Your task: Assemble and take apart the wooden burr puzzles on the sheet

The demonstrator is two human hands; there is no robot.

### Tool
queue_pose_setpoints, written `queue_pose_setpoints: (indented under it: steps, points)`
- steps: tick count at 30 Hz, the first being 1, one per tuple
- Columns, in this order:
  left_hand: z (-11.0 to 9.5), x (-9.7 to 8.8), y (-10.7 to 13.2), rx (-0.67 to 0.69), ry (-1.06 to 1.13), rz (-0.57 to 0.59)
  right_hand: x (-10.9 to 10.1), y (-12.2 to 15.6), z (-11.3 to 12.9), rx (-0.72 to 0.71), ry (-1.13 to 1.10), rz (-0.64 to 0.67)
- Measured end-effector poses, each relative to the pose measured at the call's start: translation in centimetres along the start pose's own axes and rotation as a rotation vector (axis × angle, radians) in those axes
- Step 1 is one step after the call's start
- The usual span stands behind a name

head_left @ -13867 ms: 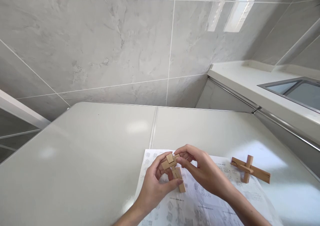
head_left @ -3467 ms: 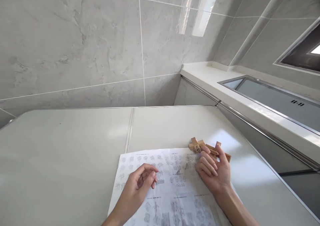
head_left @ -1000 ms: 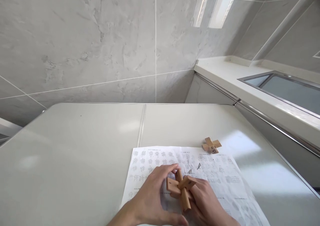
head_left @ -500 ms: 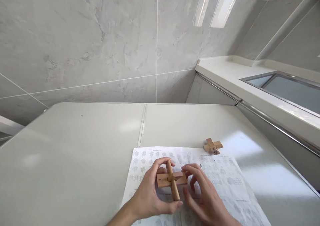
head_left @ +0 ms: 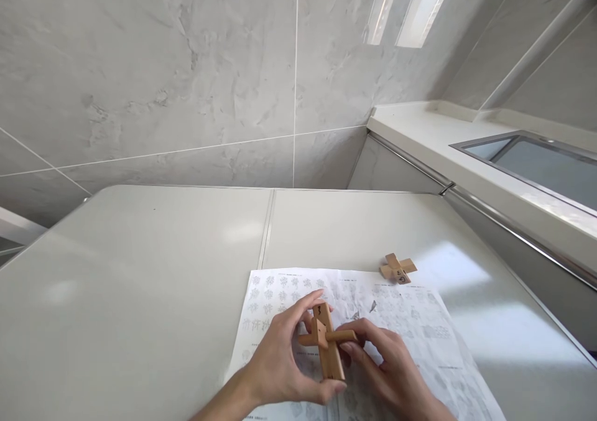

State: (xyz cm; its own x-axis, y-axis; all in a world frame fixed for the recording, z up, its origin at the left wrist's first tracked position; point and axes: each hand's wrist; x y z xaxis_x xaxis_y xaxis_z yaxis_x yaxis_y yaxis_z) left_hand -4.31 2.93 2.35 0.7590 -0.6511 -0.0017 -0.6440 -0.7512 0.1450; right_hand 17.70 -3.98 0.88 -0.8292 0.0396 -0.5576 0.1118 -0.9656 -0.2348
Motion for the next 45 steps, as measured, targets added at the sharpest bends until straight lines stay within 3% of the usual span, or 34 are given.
queue_pose_setpoints:
  steps: [7,11,16,21,27,36,45]
  points:
    - [0.4,0.2,0.0,0.078,-0.025,0.000,-0.6,-0.1,0.4,-0.089,0.062,0.089]
    - [0.6,0.0,0.2,0.125,-0.009,0.007,-1.0,-0.1,0.2,-0.070,0.051,0.127]
    - [0.0,0.2,0.3,0.231,-0.206,-0.054,-1.8,-0.3,-0.3,-0.081,0.072,0.192]
    - [-0.4,0.6,0.1,0.360,-0.300,-0.090,-1.7,-0.1,-0.8,-0.097,0.143,0.128]
    - [-0.4,0.6,-0.1,0.320,-0.278,-0.088,-0.8,0.3,-0.6,-0.055,0.110,0.029]
    - [0.0,0.6,-0.1,0.358,-0.204,-0.067,-1.8,-0.1,-0.8,-0.066,-0.138,0.206]
    - [-0.1,0.2,-0.2,0.298,-0.043,-0.011,-2.0,-0.1,-1.1,0.015,-0.193,0.243]
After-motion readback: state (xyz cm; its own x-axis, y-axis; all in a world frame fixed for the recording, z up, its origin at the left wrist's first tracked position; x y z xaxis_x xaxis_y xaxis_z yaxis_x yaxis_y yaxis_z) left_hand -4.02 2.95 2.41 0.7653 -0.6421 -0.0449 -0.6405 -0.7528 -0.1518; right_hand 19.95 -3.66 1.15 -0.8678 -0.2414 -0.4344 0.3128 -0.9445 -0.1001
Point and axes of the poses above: each hand's wrist, its own y-axis away from the middle knuckle, its own x-axis out of the palm, z = x × y, and after that the axes turned 11 degrees about y, right-handed
